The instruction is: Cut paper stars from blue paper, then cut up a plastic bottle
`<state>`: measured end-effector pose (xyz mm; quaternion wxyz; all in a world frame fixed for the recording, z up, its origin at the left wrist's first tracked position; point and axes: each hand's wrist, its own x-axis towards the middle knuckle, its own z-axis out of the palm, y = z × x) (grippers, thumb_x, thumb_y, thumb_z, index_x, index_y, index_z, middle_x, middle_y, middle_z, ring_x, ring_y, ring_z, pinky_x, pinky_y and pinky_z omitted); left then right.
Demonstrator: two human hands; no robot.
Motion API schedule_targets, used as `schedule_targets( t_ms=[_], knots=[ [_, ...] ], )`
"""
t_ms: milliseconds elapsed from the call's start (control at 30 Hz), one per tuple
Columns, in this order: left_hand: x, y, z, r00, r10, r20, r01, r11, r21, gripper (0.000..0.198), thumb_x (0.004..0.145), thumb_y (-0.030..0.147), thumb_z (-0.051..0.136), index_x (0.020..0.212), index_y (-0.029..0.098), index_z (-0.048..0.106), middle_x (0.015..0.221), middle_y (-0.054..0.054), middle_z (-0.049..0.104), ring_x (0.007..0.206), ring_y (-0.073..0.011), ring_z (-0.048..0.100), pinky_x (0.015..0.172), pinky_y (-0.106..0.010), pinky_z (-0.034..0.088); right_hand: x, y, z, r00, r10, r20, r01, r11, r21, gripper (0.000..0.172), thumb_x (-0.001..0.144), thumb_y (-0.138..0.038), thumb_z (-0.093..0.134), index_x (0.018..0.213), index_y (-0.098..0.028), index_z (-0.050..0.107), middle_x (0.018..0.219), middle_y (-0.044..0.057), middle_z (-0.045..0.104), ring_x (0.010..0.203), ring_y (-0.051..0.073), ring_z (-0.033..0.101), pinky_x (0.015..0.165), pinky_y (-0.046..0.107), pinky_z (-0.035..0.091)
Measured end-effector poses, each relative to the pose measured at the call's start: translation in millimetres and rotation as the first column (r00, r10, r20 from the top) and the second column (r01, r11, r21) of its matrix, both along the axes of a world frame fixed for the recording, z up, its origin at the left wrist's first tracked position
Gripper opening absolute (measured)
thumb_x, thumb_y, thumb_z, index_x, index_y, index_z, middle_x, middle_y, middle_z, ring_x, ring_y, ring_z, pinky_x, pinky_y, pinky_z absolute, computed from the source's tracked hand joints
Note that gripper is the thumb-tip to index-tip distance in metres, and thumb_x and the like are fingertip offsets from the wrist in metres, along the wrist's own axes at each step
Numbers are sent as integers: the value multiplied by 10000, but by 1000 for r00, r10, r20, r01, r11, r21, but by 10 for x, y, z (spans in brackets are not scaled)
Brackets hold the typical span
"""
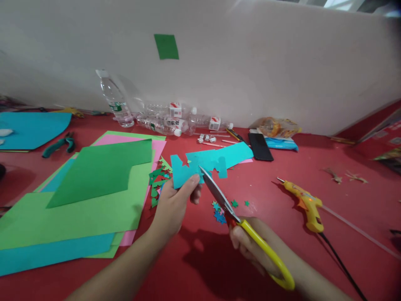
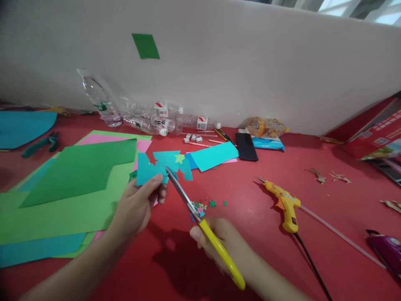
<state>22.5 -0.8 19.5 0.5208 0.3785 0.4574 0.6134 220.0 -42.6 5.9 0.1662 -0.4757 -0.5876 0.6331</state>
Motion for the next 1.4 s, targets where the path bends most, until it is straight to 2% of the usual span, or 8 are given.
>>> schedule_targets(
  t_ms=[200,367,533,667,833,967,1167,1400],
  knots=[
    [-61,62,-5,993,25,117,-19,999,-48,256,756,315,690,599,177,542,516,31,593,457,-78,510,476,-204,406,-60,-22,-5,996,-76,-53,74,997,-37,598,782,-797,442,696,-206,452,430,-127,300,320,31,214,295,153,224],
    [-12,28,-7,991,-87,100,86,996,18,180,804,294,664,686,168,615,627,1,654,567,-107,581,564,-234,475,-86,-18,-77,998,-61,-28,60,998,-25,591,791,-790,439,686,-208,446,423,-115,322,319,41,255,300,165,225],
    [-24,27,24,999,-17,42,16,999,32,165,824,271,641,696,170,621,652,5,662,584,-101,595,586,-227,486,-55,20,-89,1000,14,-20,-13,998,61,647,771,-857,355,652,-222,386,452,-105,280,357,48,250,334,192,187],
    [-82,40,21,998,-16,-53,21,995,97,163,851,239,598,699,180,604,605,33,610,542,-84,551,537,-205,455,26,38,-44,995,83,54,-88,992,92,618,825,-817,342,689,-216,390,507,-84,311,418,65,294,384,209,216],
    [-204,69,34,985,-87,-146,105,988,118,137,833,216,611,700,185,622,606,42,599,529,-70,543,507,-181,448,105,8,26,986,44,162,-69,986,153,654,791,-841,368,736,-195,450,621,-37,399,531,92,341,458,226,275],
    [-286,96,22,973,-142,-180,165,979,120,115,824,226,628,717,186,639,603,40,599,532,-74,547,499,-181,449,113,21,69,983,86,162,-112,981,160,660,789,-853,337,717,-202,422,623,-38,377,524,90,322,444,225,253],
    [-313,118,0,964,-212,-161,227,970,81,132,819,235,625,704,178,651,585,33,599,512,-73,536,481,-182,440,143,56,113,980,171,103,-186,969,163,621,833,-816,321,692,-213,370,605,-47,343,498,81,316,420,220,231],
    [-307,131,61,965,-250,-74,252,967,22,136,764,216,653,637,171,641,525,37,586,471,-65,510,439,-166,412,172,60,69,984,158,79,-164,983,82,663,797,-837,357,767,-188,490,541,-70,372,399,60,338,360,188,278]
  ],
)
